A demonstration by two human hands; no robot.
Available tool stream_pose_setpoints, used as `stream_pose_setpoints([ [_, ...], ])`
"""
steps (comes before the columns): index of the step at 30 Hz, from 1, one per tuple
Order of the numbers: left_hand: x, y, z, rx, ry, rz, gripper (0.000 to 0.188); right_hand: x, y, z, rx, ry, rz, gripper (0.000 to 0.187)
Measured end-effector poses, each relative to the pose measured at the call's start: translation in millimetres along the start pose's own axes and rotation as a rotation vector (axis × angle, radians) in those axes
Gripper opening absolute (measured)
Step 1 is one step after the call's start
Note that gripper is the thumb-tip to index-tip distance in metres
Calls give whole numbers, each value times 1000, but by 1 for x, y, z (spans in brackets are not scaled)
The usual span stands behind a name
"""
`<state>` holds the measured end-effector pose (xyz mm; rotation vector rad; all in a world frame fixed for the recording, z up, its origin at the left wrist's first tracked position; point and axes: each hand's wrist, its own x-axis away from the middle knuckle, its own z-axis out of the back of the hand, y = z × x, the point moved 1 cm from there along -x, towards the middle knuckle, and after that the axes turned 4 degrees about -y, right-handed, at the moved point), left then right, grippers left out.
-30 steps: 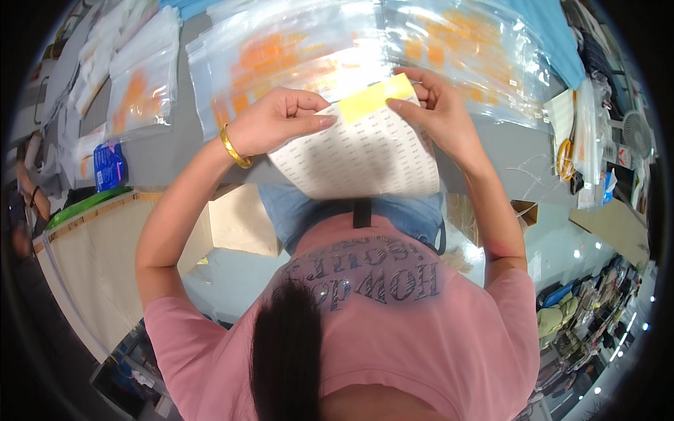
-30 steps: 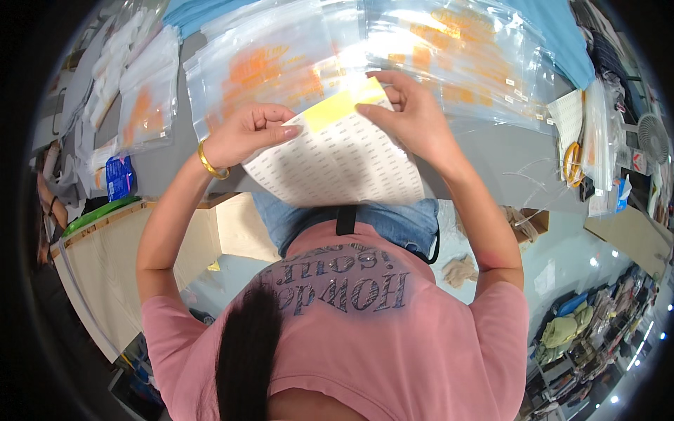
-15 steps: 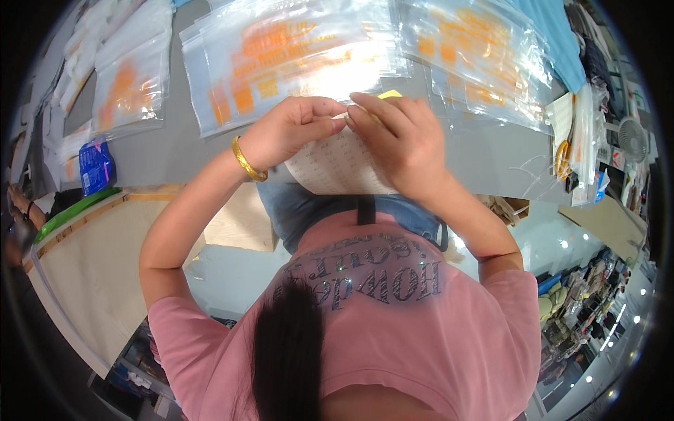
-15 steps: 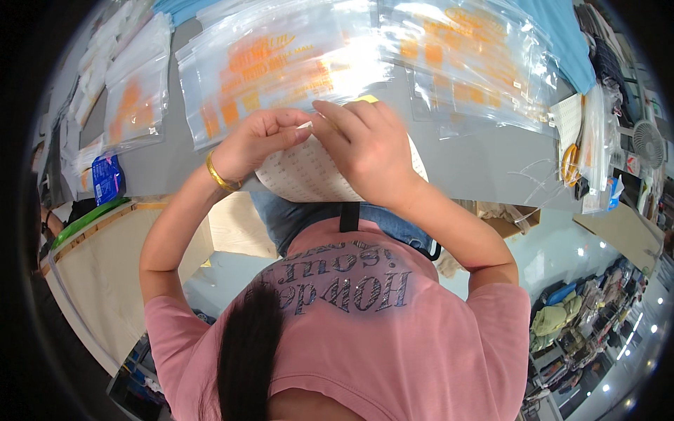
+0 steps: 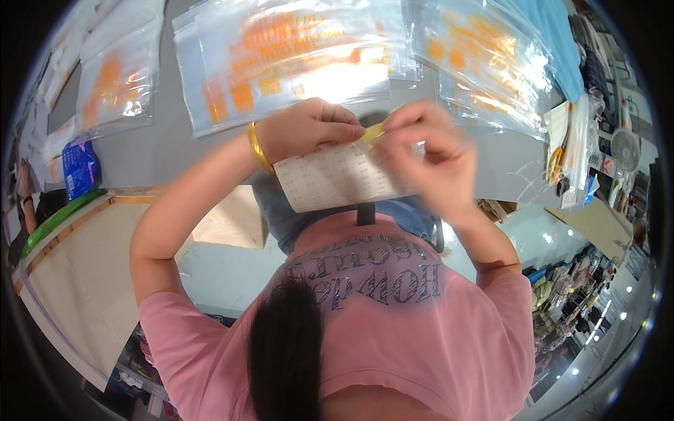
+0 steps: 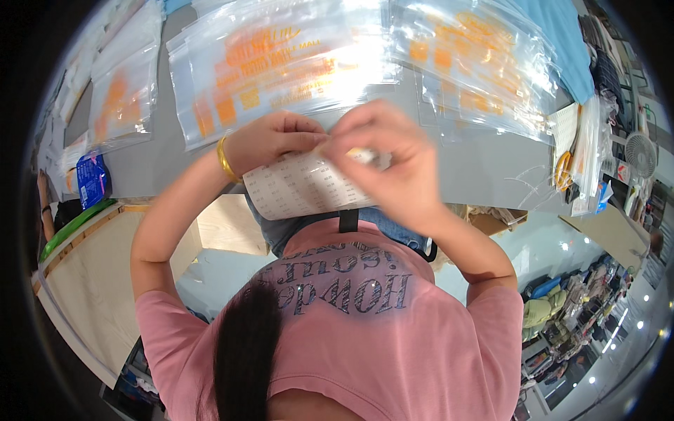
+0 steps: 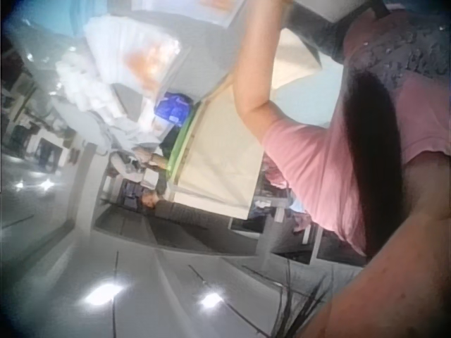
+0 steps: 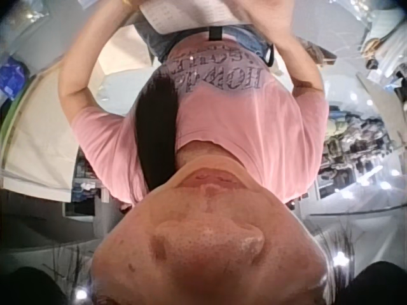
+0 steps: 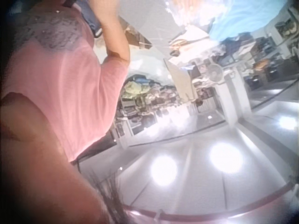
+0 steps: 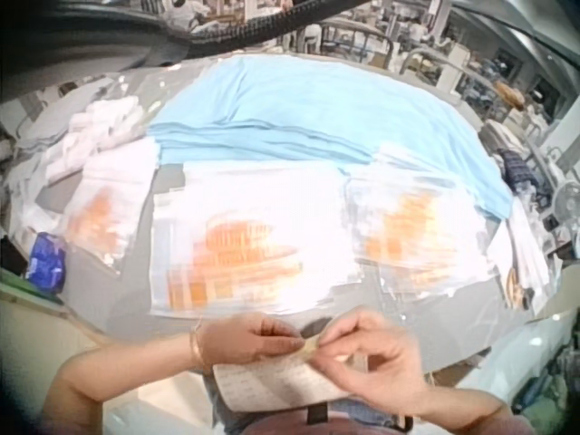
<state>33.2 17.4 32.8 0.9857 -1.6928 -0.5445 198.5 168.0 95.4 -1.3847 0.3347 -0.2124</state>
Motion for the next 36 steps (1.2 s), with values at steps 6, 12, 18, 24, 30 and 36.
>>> stream_pose_setpoints([
  [6,-2,-10,-9,-1303,507,-737,9,-44,40,37,74,231,-179,9],
  [12,-14,-30,-3,-1481,530,-730,13,-46,100,28,366,221,-32,11],
  [18,-16,-30,-3,-1528,568,-708,13,-46,91,43,278,278,-242,12],
  [24,-22,-22,-3,-1528,553,-756,14,-47,87,56,366,272,-192,11],
  [30,-36,-16,-2,-1481,476,-815,14,-46,100,51,416,183,-163,10],
  [36,-39,-17,-6,-1503,519,-810,12,-48,104,41,492,172,-85,8],
])
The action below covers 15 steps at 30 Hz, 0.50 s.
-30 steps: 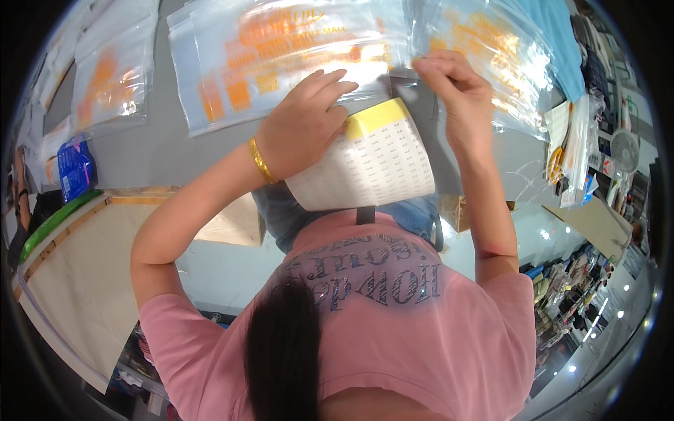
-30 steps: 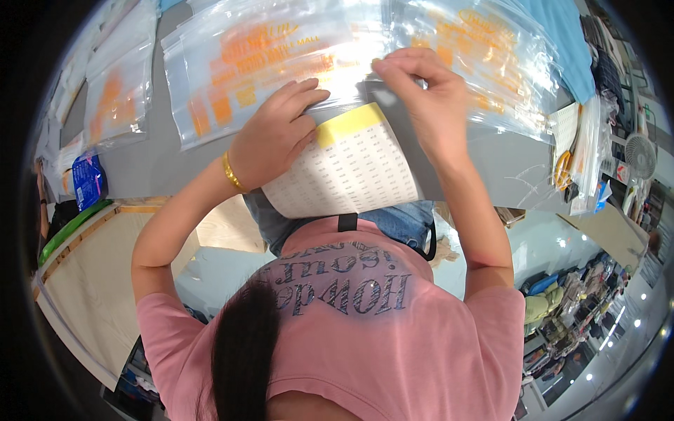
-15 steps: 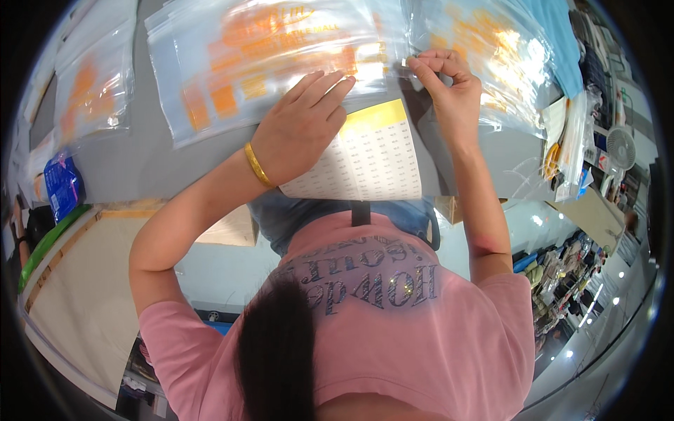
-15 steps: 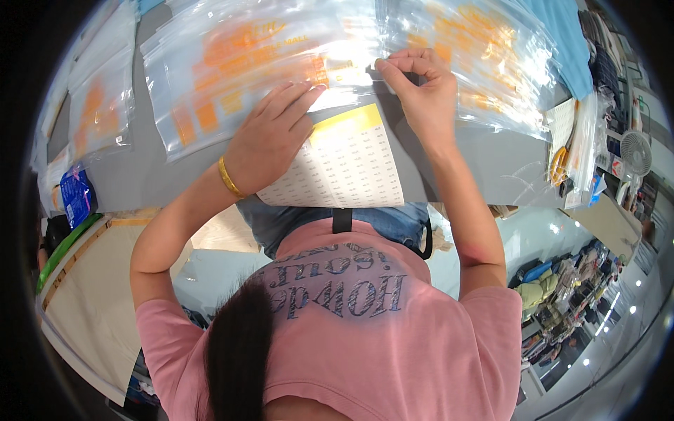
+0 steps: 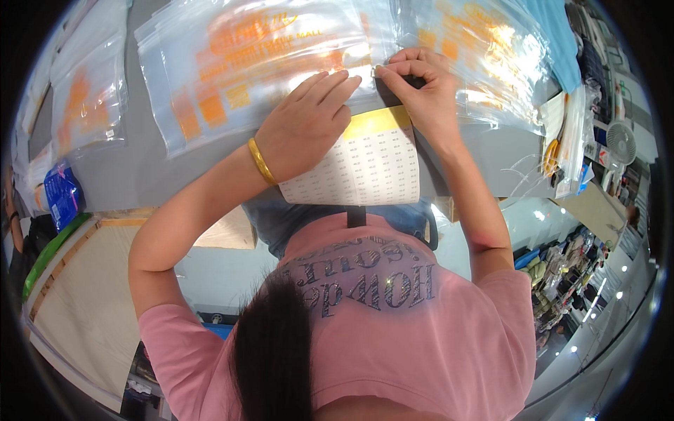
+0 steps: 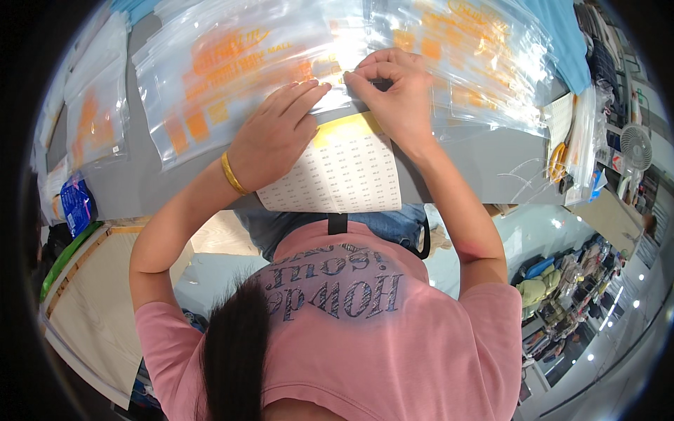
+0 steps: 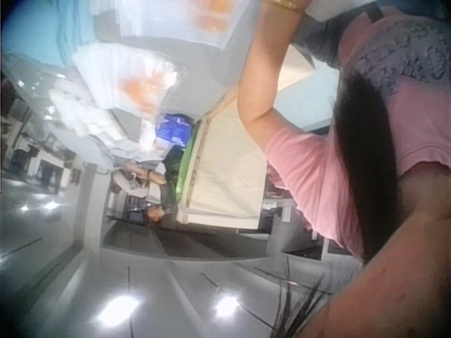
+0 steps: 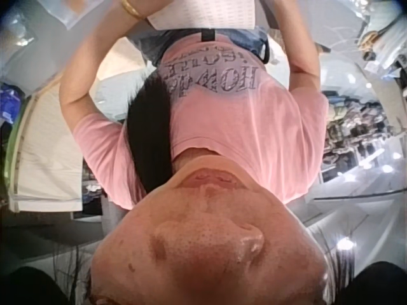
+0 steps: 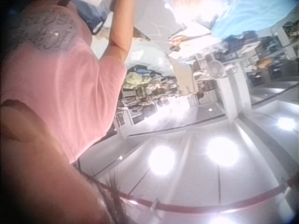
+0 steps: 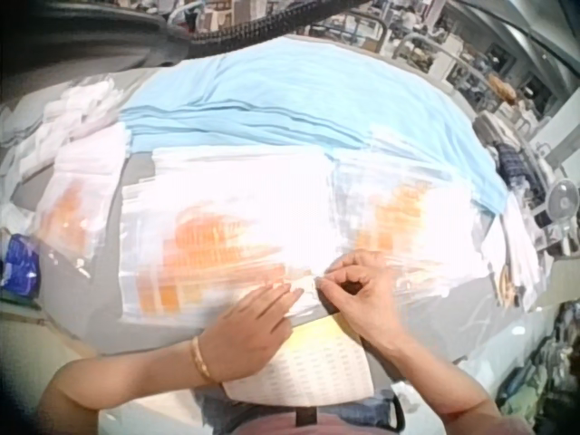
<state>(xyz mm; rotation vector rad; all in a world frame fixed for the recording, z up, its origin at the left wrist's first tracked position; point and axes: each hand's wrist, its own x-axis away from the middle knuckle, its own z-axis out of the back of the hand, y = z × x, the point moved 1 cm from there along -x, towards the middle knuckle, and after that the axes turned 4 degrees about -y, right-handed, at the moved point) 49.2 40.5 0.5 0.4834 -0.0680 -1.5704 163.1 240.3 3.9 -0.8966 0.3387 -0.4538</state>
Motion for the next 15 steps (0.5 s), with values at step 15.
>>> stream_pose_setpoints([
  [15,-12,-2,2,-188,-61,-31,16,-7,-15,14,538,52,21,34],
])
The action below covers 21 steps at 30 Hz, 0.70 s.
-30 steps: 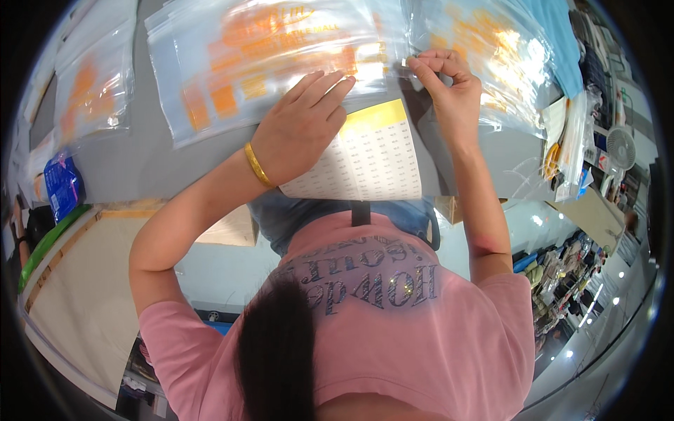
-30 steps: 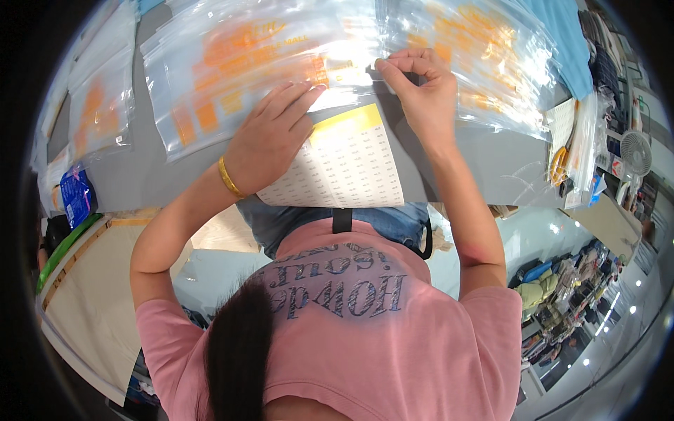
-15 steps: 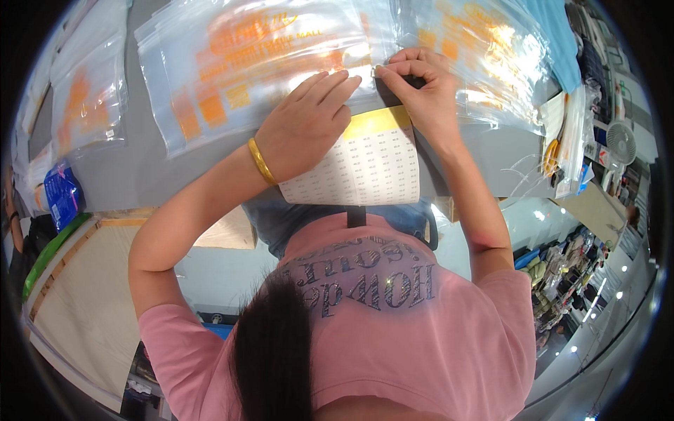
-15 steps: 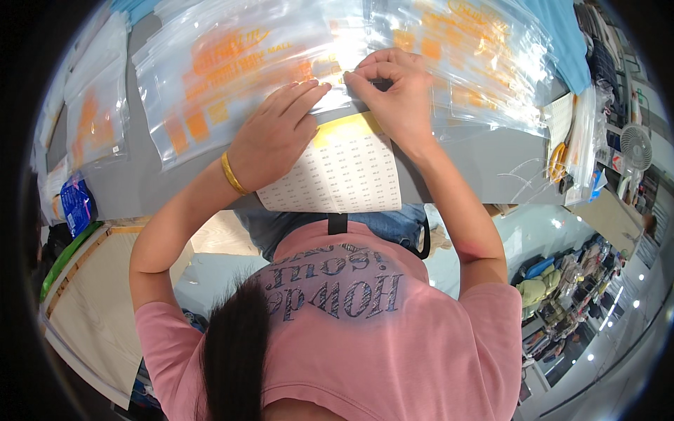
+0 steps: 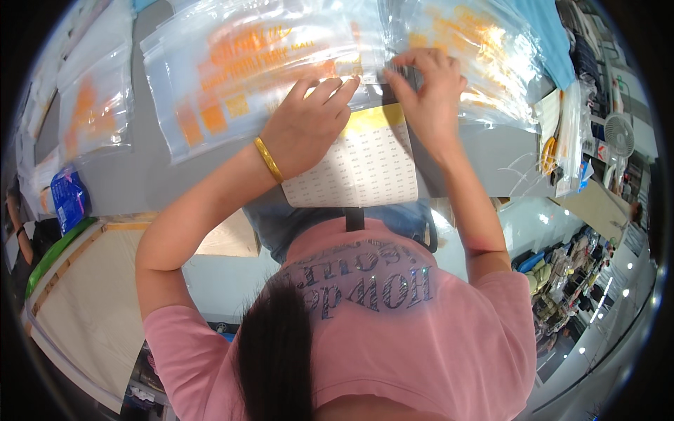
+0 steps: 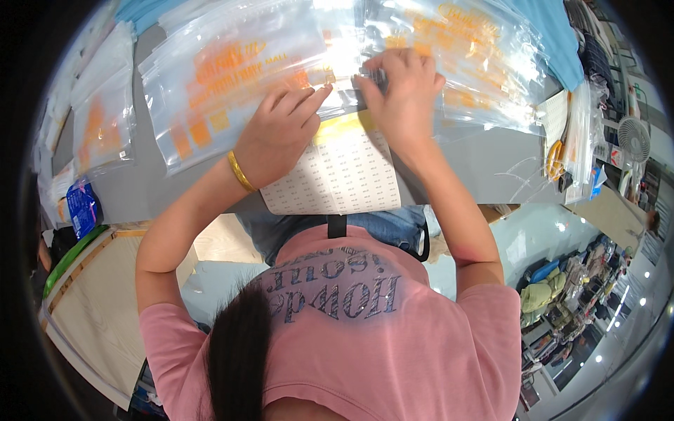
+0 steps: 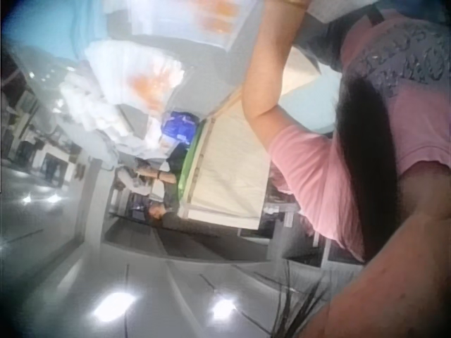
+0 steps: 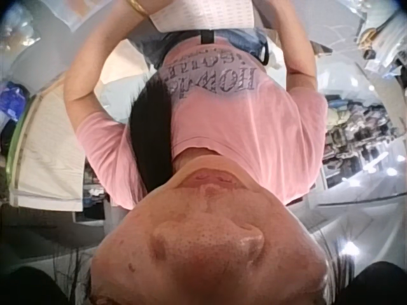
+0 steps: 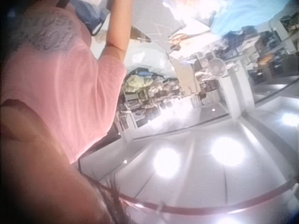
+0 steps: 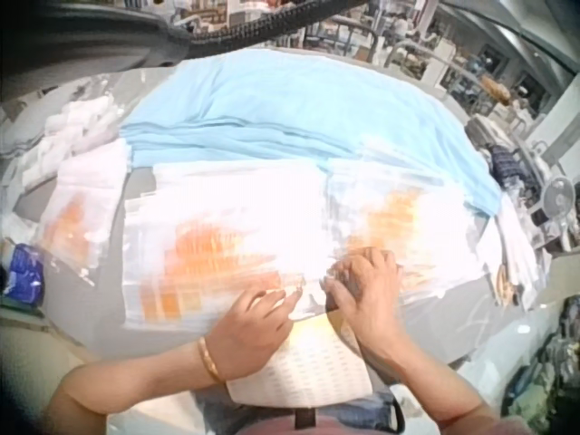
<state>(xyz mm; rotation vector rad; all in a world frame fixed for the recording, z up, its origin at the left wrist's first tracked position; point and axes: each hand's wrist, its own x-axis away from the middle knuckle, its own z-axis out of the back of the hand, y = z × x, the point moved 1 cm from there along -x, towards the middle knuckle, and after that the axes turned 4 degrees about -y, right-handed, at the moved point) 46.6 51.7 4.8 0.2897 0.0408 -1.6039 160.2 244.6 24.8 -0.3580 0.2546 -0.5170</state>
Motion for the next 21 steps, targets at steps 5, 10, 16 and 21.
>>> stream_pose_setpoints([
  [5,1,-1,11,151,22,15,14,-51,-9,-23,42,198,85,30],
  [10,22,15,38,515,-202,378,12,-64,-3,-44,-60,124,66,25],
  [16,35,12,48,1024,-223,512,22,-59,-29,-7,-120,381,98,25],
  [21,42,-4,53,1417,-305,714,33,-97,93,54,-583,90,-340,37],
])
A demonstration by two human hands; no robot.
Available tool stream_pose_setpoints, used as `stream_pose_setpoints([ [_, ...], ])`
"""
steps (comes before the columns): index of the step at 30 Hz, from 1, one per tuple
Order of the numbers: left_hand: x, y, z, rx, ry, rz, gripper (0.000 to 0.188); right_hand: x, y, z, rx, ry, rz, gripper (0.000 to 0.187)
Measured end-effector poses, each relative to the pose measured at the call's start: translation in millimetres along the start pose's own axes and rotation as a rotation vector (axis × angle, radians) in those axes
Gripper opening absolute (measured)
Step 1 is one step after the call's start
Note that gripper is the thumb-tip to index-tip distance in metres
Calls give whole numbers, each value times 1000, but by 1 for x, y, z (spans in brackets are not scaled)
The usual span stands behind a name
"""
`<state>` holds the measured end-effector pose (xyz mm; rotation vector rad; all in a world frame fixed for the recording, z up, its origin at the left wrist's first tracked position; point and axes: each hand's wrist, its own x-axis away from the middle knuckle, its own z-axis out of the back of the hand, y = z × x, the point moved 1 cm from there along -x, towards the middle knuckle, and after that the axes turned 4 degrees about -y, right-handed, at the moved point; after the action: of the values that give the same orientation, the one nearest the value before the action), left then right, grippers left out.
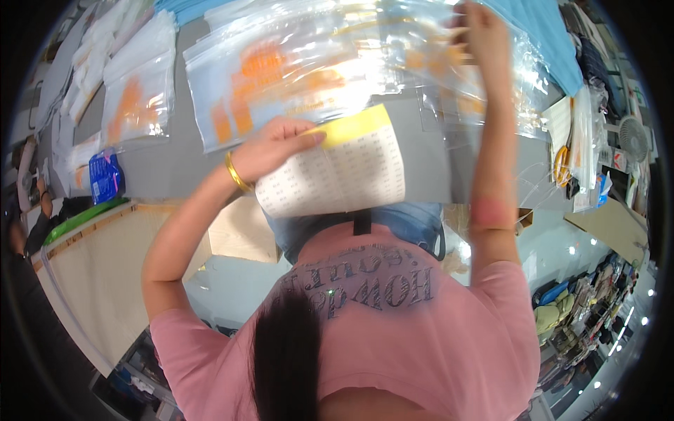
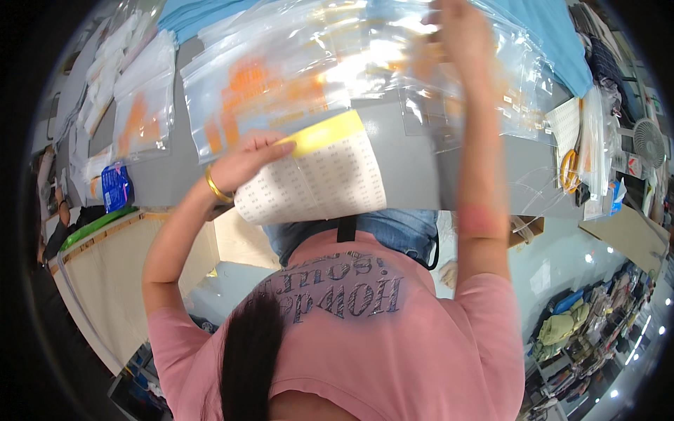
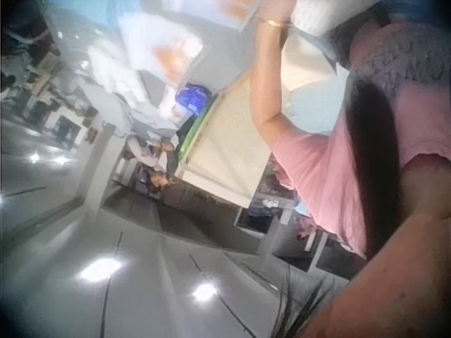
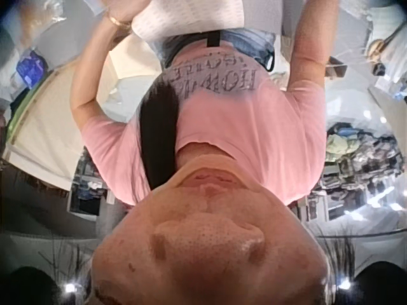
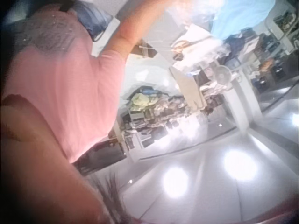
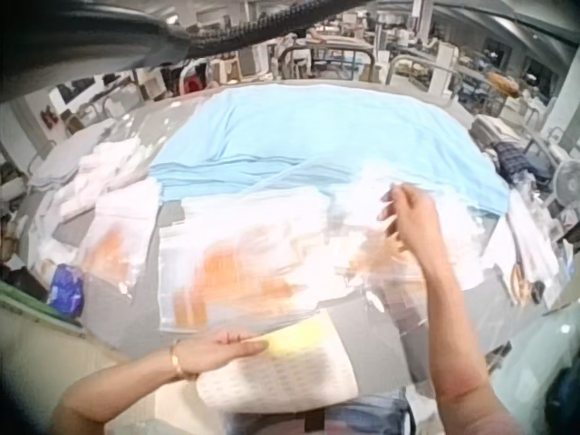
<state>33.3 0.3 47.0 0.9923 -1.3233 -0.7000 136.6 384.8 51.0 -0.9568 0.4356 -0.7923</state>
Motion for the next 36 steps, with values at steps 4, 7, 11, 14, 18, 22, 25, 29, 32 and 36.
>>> stream_pose_setpoints([
  [4,0,11,7,164,19,40,41,-52,35,100,311,56,-42,41],
  [7,-7,22,5,202,-33,18,42,-7,-2,95,1135,399,414,27],
  [11,-21,30,2,208,-94,20,38,129,-50,9,59,-351,649,20],
  [14,-25,29,2,137,31,55,34,168,-59,-39,61,-307,770,27],
  [18,-14,25,-2,203,118,-2,29,170,-52,-57,41,-284,717,30],
  [22,-1,25,2,153,-2,-33,26,167,-64,-61,-29,-343,724,26],
  [25,1,25,7,-7,-53,-49,25,167,-77,-69,36,-400,732,27],
  [29,-2,18,6,-2,-98,-179,26,168,-82,-72,64,-436,782,22],
  [32,1,10,6,230,-101,-48,28,172,-75,-73,106,-397,840,18],
  [36,0,-1,8,522,-219,67,33,190,-73,-79,177,-359,984,14],
])
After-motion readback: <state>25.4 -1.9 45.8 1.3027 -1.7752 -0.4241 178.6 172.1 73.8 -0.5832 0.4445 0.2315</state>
